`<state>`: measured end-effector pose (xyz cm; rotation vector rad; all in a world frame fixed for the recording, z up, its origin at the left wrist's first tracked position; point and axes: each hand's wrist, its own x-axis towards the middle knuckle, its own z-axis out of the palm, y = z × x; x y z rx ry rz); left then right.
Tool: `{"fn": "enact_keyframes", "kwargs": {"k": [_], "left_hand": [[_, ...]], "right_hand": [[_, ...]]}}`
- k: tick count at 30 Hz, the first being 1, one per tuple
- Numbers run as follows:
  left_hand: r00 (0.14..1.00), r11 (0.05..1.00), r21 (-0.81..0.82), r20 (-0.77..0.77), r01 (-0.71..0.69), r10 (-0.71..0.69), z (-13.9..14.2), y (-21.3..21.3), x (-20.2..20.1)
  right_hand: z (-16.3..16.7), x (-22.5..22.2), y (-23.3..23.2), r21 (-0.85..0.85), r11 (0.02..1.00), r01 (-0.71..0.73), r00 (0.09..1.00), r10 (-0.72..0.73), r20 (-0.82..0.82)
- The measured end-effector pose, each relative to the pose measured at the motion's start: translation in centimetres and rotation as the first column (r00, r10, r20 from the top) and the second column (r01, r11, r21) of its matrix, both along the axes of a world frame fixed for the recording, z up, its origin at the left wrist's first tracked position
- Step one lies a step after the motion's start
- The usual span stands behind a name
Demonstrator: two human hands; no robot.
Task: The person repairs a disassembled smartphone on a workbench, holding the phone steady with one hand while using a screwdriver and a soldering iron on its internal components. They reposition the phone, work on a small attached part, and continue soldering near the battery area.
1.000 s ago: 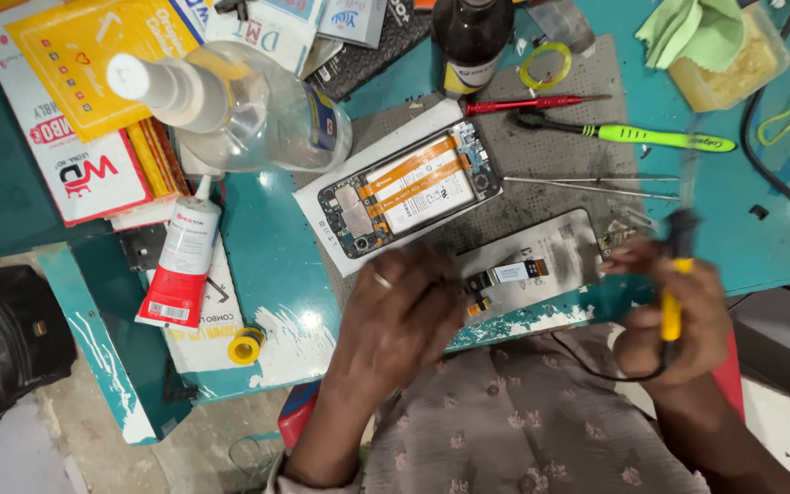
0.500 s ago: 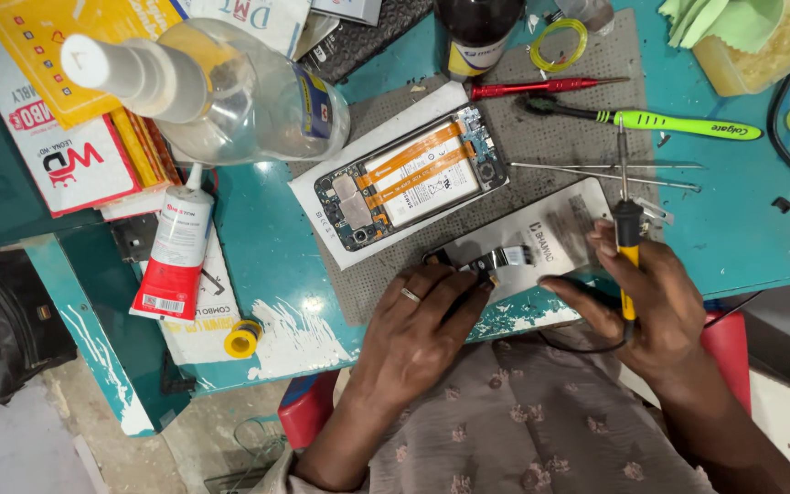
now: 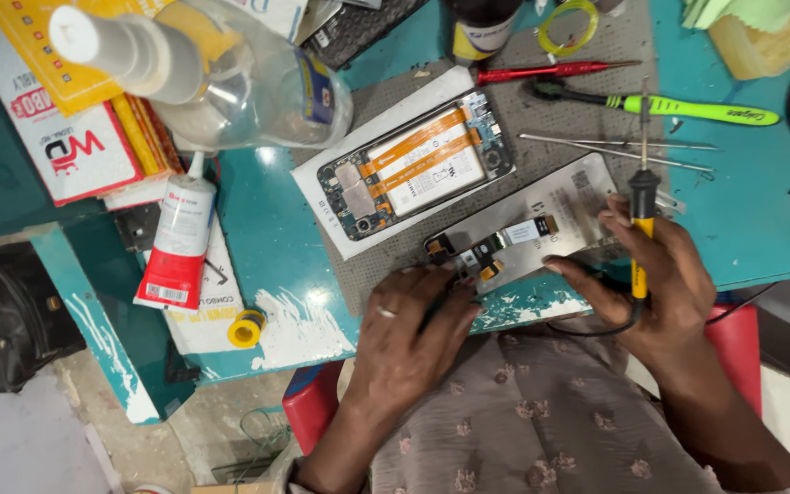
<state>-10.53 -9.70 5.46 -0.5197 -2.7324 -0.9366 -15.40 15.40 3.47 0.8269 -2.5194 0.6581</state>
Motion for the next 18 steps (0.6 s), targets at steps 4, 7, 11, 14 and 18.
{"fn": "enact_keyframes", "kwargs": {"k": [4,7,11,14,18], "left_hand": [[0.984,0.980,0.096,0.037,-0.176,0.173,-0.2,-0.7,1.3],[0.963,0.957,0.115,0.082,-0.267,0.258,-0.2,-0.7,2.0],[0.960,0.952,0.154,0.133,-0.265,0.246,-0.1,-0.2,2.2],[0.957,0.951,0.153,0.151,-0.269,0.247,-0.1,0.2,1.9],[0.948,0.950,0.131,0.183,-0.284,0.259,0.0,0.2,1.3]], "right_hand": [[0.2,0.7,-0.4,-0.215,0.961,0.176,0.953,-0.112,0.280],[0.7,0.8,-0.7,-0.211,0.963,0.170,0.944,-0.098,0.314],[0.7,0.5,-2.0,-0.266,0.949,0.169,0.932,-0.066,0.357],[-0.2,0.4,-3.3,-0.274,0.952,0.139,0.949,-0.048,0.312],[-1.4,0.6,-3.8,-0.346,0.927,0.145,0.941,-0.020,0.339]]}}
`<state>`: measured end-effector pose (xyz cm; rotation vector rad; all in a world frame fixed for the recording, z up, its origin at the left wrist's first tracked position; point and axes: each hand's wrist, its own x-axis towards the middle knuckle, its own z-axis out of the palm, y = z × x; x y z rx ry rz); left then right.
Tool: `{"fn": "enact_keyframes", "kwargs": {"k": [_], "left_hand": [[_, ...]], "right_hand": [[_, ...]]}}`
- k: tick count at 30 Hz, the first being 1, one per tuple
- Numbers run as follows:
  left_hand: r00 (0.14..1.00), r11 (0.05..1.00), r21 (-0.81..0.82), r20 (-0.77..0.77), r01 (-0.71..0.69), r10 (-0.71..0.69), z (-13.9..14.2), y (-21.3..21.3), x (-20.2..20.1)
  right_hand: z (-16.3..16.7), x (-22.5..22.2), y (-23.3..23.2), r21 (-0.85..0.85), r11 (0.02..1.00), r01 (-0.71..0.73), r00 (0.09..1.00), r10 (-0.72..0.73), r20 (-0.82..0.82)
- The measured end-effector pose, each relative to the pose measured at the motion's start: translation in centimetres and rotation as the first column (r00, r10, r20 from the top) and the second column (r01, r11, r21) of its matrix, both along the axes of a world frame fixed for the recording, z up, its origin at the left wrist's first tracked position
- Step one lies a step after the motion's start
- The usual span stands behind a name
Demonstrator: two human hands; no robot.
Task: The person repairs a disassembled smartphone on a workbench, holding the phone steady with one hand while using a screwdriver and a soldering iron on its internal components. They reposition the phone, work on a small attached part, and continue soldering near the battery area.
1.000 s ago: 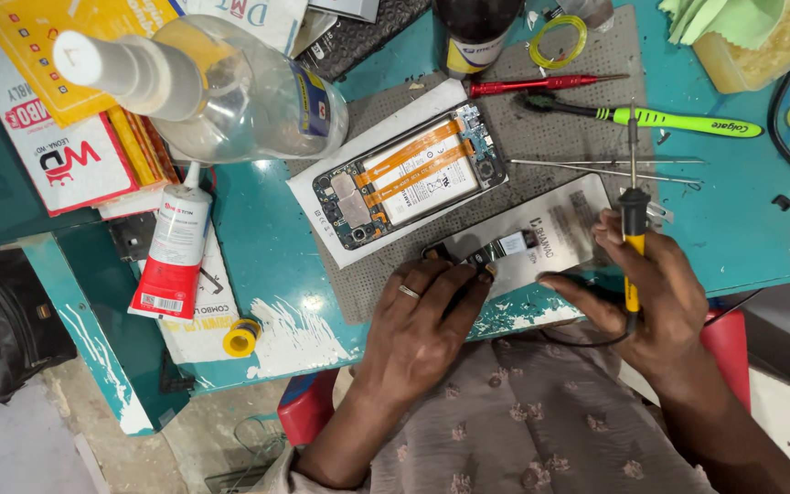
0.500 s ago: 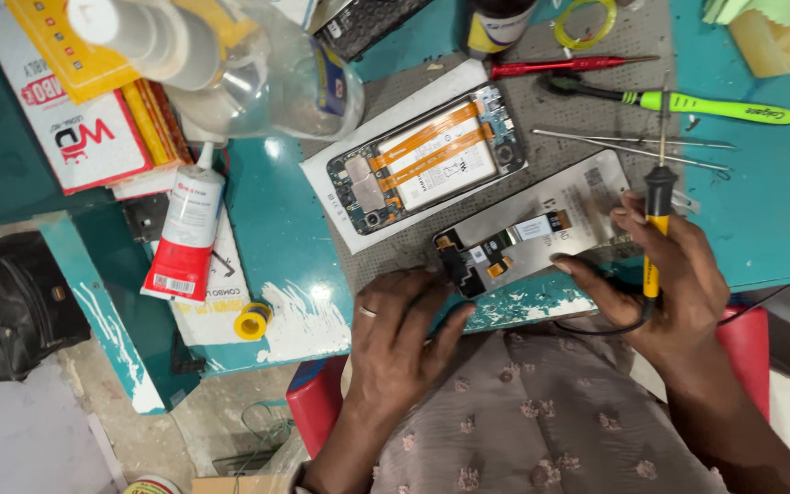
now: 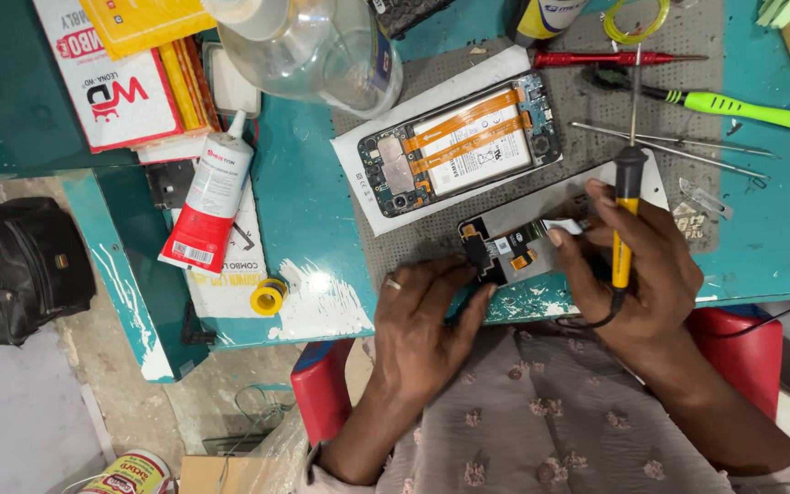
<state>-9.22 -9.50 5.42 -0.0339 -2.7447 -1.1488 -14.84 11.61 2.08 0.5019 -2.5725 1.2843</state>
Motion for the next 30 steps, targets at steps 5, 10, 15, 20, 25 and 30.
{"fn": "enact_keyframes", "kwargs": {"k": [5,10,15,20,25,30], "left_hand": [[0.999,1.000,-0.017,0.040,0.001,-0.001,0.2,-0.2,-0.9],[0.998,0.999,-0.019,0.060,-0.035,0.037,0.5,0.5,-1.7],[0.998,0.995,-0.074,-0.012,-0.067,0.066,0.6,1.5,-2.1],[0.998,0.995,-0.080,-0.001,-0.064,0.064,0.6,1.6,-1.9],[0.997,0.987,-0.143,-0.034,-0.079,0.074,0.1,1.8,-1.8],[0.997,0.977,-0.202,-0.048,-0.074,0.066,-0.3,2.1,-1.7]], "right_hand": [[-0.8,1.1,0.5,-0.088,0.996,0.013,1.000,-0.015,-0.028],[-1.6,2.1,0.2,-0.240,0.971,0.009,1.000,-0.004,0.020],[-1.9,2.2,-0.2,-0.303,0.953,-0.018,0.999,0.030,0.036],[-1.8,2.3,-0.3,-0.345,0.938,-0.032,0.995,0.063,0.078],[-1.7,2.3,-0.5,-0.356,0.931,-0.073,0.992,0.103,0.066],[-0.9,1.4,0.1,-0.176,0.971,-0.161,0.986,0.152,-0.066]]}}
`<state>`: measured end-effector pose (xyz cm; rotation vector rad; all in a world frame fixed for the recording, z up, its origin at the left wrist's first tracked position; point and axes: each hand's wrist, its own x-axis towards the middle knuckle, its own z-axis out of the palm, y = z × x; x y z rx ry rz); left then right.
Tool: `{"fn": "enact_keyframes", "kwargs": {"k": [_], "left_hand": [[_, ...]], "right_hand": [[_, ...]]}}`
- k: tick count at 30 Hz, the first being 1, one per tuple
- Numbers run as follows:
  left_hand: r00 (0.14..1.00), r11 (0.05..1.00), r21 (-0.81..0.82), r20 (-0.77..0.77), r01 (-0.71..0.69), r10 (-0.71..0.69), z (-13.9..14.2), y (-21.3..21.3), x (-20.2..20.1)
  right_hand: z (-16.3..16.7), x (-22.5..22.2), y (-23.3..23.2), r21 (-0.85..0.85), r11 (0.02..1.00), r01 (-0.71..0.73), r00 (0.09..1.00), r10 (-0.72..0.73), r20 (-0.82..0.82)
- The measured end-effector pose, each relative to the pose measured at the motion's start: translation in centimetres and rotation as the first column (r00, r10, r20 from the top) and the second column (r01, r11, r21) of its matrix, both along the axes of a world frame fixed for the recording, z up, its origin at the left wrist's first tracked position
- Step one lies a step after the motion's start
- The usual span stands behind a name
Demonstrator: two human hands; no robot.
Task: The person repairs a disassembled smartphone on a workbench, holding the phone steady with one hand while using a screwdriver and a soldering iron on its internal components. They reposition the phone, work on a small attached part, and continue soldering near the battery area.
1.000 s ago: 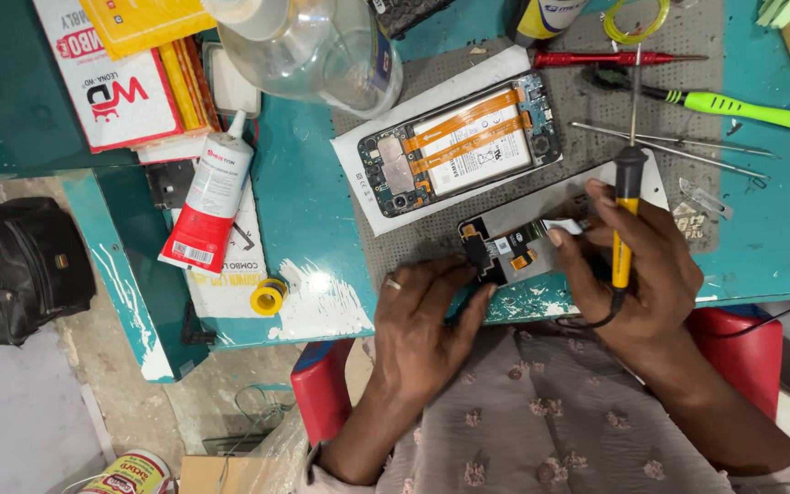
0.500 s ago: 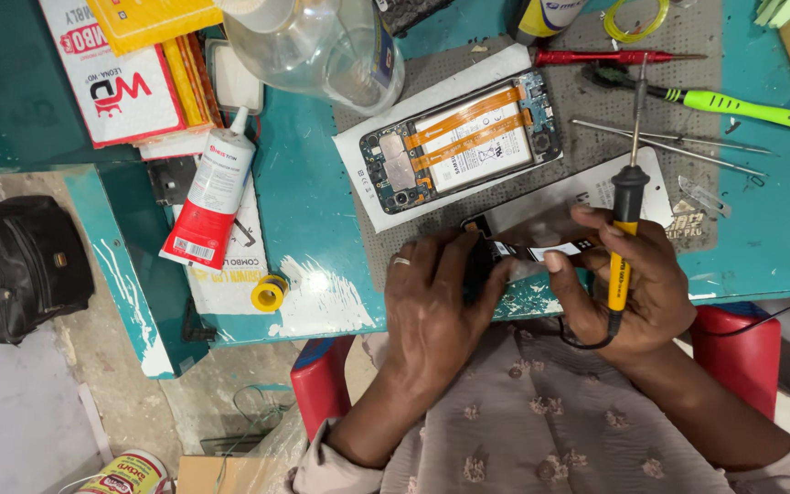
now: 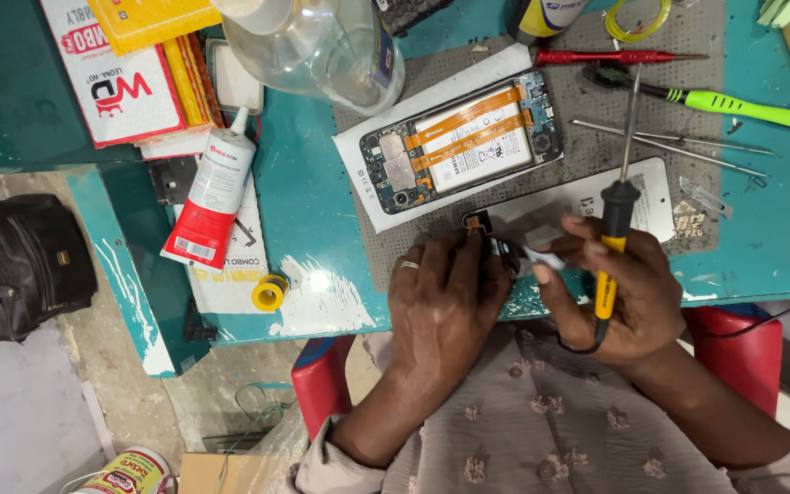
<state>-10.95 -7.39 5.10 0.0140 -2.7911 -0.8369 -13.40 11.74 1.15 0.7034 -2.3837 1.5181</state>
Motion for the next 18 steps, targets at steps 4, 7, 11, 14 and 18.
{"fn": "enact_keyframes", "kwargs": {"k": [4,7,11,14,18], "left_hand": [[0.998,0.999,0.024,-0.037,0.046,-0.045,0.0,-0.3,0.0],[0.999,0.998,0.035,-0.013,0.047,-0.046,0.0,-0.3,0.1],[1.000,0.998,0.063,-0.017,0.005,-0.004,-0.3,-0.1,0.1],[1.000,0.996,0.093,-0.027,-0.006,0.008,-0.7,0.1,0.2],[0.997,0.995,0.102,-0.073,-0.019,0.027,-1.2,-0.2,0.4]], "right_hand": [[0.7,-0.3,0.3,0.124,0.992,-0.021,0.999,0.024,-0.026],[0.8,-0.2,-0.2,0.030,1.000,-0.003,0.997,0.001,0.078],[1.1,-0.4,-0.6,0.080,0.997,0.000,0.995,-0.008,0.097],[1.3,-0.9,-0.8,0.139,0.990,-0.039,0.999,0.034,0.032],[1.4,-1.5,-0.9,0.200,0.978,-0.054,0.998,0.049,0.028]]}}
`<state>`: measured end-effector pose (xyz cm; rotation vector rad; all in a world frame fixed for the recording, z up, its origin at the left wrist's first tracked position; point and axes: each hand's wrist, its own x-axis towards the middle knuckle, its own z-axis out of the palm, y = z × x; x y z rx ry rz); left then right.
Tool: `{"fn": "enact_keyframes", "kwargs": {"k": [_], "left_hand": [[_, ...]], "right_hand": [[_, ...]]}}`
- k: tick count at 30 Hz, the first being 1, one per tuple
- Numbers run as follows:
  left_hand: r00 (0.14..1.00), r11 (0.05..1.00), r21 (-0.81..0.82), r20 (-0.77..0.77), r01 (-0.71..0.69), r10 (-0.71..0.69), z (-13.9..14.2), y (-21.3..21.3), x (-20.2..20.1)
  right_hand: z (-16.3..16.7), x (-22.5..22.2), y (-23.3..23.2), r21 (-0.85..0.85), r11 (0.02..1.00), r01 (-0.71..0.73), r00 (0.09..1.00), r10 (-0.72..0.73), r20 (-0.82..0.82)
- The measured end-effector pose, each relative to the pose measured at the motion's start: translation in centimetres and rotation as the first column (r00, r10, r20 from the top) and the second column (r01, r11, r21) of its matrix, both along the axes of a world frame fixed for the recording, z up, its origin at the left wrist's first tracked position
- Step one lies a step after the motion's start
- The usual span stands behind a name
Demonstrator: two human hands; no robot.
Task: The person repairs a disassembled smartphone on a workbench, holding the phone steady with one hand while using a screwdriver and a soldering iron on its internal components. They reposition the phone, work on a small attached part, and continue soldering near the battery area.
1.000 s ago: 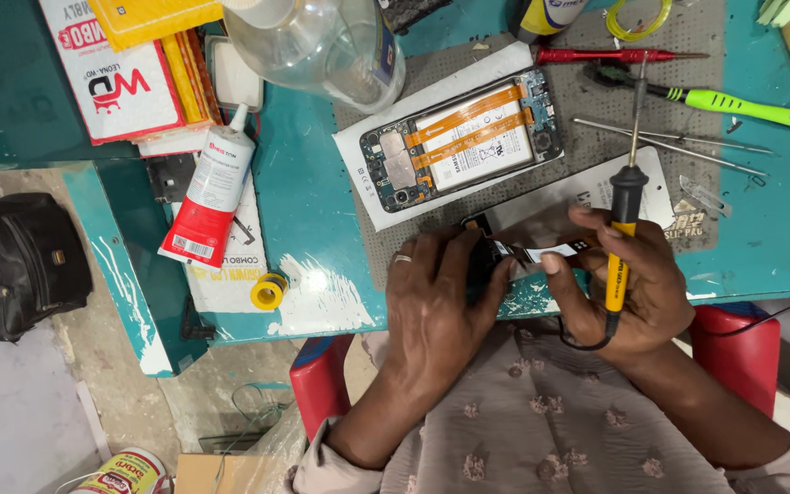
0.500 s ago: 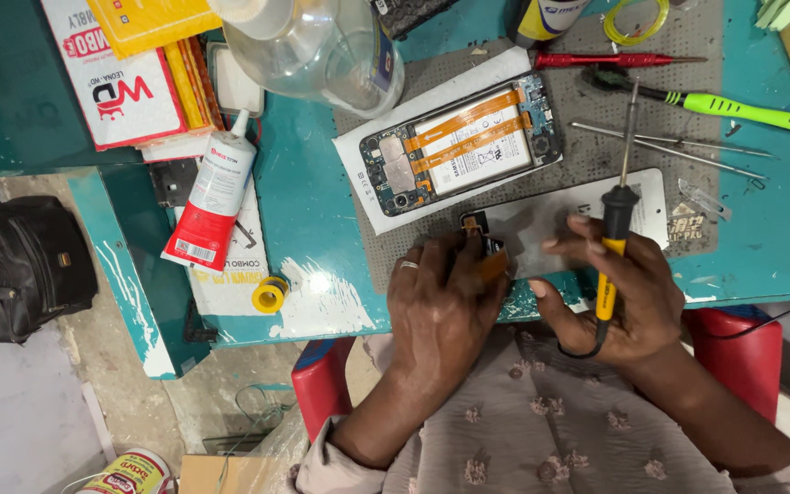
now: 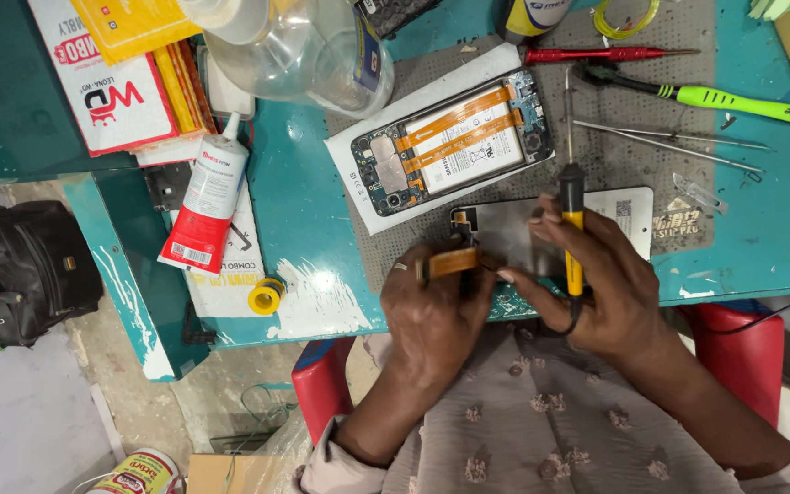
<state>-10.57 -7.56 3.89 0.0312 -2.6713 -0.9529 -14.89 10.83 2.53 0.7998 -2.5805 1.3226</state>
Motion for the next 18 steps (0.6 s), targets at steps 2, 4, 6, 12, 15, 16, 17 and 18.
{"fn": "enact_keyframes", "kwargs": {"k": [2,4,6,12,15,16,17,18], "left_hand": [[1.000,1.000,0.028,0.028,-0.013,0.013,-0.1,-0.3,0.1],[0.997,0.997,0.067,0.064,-0.038,0.034,-0.1,-0.5,0.2],[0.993,0.990,0.117,0.103,-0.074,0.062,0.0,-0.6,0.4],[0.980,0.977,0.164,0.169,-0.135,0.107,-0.2,-1.2,0.3],[0.980,0.973,0.194,0.177,-0.125,0.090,-0.4,-1.6,0.5],[0.973,0.966,0.208,0.202,-0.154,0.111,-0.4,-1.7,0.5],[0.965,0.958,0.222,0.225,-0.183,0.132,-0.5,-1.7,0.4],[0.957,0.949,0.236,0.248,-0.212,0.152,-0.5,-1.7,0.4]], "right_hand": [[-0.1,-0.1,-0.1,0.052,0.999,-0.001,1.000,0.001,-0.001],[-0.2,0.0,-0.1,0.065,0.998,0.000,1.000,-0.001,0.010],[-0.3,0.0,0.0,0.038,0.999,0.005,1.000,-0.006,0.029],[-0.6,0.0,0.0,0.053,0.999,-0.002,1.000,0.001,0.017],[-0.6,-0.1,-0.1,0.035,0.999,-0.016,0.999,0.015,0.038],[-0.6,-0.1,-0.1,0.031,0.999,-0.012,0.999,0.011,0.041],[-0.5,0.0,-0.1,0.028,1.000,-0.009,0.999,0.008,0.041],[-0.5,0.0,-0.1,0.025,1.000,-0.005,0.999,0.004,0.042]]}}
